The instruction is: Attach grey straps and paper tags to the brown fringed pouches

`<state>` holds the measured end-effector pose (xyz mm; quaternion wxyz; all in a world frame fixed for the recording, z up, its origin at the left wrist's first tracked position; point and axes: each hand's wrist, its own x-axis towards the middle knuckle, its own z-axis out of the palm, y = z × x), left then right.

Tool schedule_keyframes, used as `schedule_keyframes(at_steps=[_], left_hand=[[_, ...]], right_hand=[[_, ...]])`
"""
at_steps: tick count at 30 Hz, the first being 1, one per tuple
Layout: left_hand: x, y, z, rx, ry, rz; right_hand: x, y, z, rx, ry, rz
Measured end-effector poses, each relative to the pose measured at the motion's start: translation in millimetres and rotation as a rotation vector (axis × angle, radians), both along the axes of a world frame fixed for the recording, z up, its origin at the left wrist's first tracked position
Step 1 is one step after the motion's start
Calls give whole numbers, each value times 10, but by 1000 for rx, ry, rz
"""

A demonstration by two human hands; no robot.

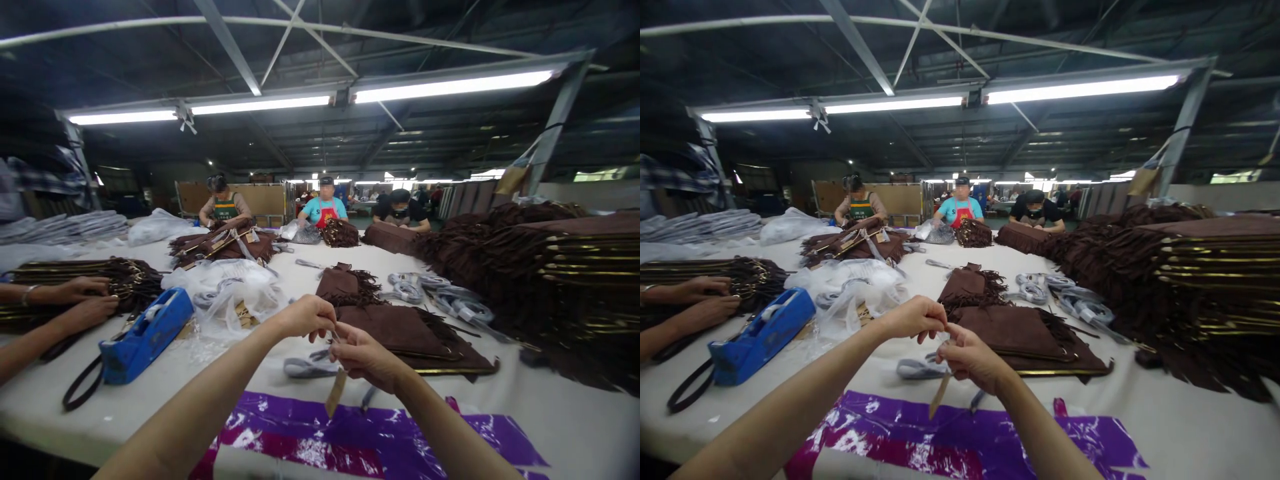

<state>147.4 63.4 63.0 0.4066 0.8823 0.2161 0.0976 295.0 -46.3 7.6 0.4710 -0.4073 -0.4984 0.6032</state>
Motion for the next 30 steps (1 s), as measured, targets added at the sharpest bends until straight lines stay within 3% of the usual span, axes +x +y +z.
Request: schedule_keyframes(at_steps=[4,8,10,12,15,17,20,22,25,27,30], left_hand=[[-92,-45,95,-56,-30,-78],[-77,-106,64,-238,-174,-95],[-14,-127,38,-244,-200,-84],[75,-146,22,-147,-178,-64],[206,-193,28,102,-144,-70],[257,-215,42,239,-142,-70],[270,-132,9,298,-150,-31],[263,14,-95,173,-155,-25],[260,282,-405,-20,-159,2],[257,422,-674,50,-143,38],[253,530,-1037,322,-59,21]], right_hand=[[226,-115,-35,99,-190,-73],[419,-189,31,140,-418,-124],[452,-194,118,146,-546,-141],[420,-192,220,146,-559,-135],[262,-188,322,126,-261,-110],[138,-154,305,116,-82,-133],[63,-16,159,110,-119,-257],[106,101,45,131,-192,-336],[245,262,-58,185,-290,-398],[351,368,-84,213,-312,-421],[498,566,-144,206,-289,-430]])
